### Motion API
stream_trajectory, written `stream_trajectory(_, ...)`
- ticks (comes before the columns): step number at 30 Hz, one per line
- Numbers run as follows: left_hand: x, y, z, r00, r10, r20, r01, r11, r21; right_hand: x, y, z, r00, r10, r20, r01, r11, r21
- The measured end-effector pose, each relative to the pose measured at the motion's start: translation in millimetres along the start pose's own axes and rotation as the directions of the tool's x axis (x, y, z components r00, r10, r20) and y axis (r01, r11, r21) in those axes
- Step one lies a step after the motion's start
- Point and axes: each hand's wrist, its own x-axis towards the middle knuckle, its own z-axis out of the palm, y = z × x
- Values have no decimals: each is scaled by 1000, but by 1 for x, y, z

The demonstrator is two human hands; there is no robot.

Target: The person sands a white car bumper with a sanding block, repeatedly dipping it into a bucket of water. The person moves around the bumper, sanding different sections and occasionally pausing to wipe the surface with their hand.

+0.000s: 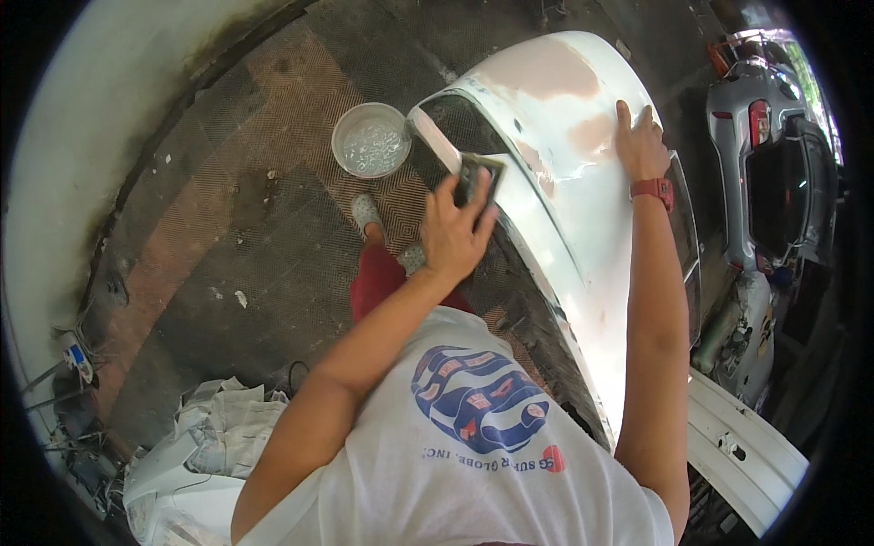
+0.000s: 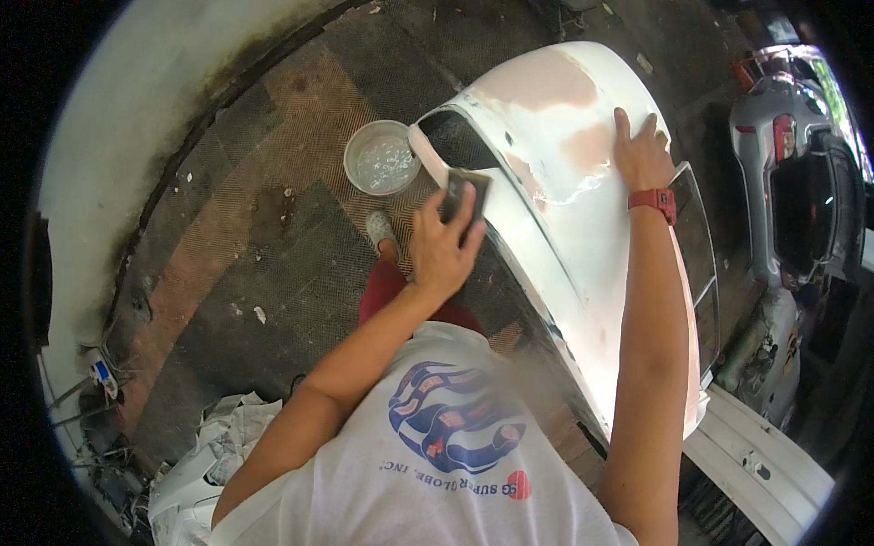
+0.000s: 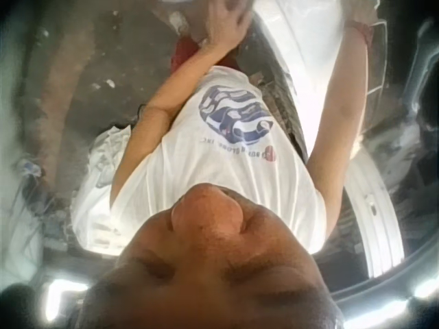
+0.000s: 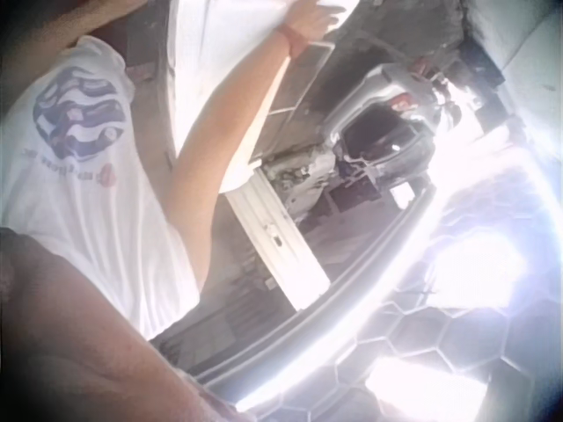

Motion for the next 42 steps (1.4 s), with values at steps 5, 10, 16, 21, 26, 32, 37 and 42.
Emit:
stream_trajectory(5, 61, -35, 3, 986, -74, -152, 82, 995, 50, -5, 14, 3, 998, -26, -62, 27, 1000, 9)
stream_trajectory(10, 64, -42, 6, 967, -163, -196, 177, 983, 58, -2, -12, 8, 995, -21, -93, 21, 1000, -2)
stream_trajectory(16, 54, -28, 18, 977, 9, -213, 12, 995, 94, 1, 16, 4, 989, -29, -144, 29, 1000, 2)
stream_trajectory(21, 90, -43, 13, 944, -229, -238, 247, 968, 47, 11, -4, -8, 986, -51, -159, 52, 999, 1)
stream_trajectory(26, -5, -10, 19, 994, -30, -105, 33, 999, 31, -11, 8, 4, 994, -27, -104, 27, 1000, -3)
stream_trajectory(32, 112, -70, 4, 926, -343, -158, 354, 934, 48, -5, -2, -6, 989, -41, -139, 42, 999, 2)
stream_trajectory(37, -2, 9, 18, 989, -101, -111, 105, 994, 28, -14, 5, 3, 991, -20, -129, 18, 1000, -18)
stream_trajectory(42, 57, -16, 10, 941, -225, -252, 231, 973, -6, -7, 10, 4, 987, -37, -155, 36, 999, -6)
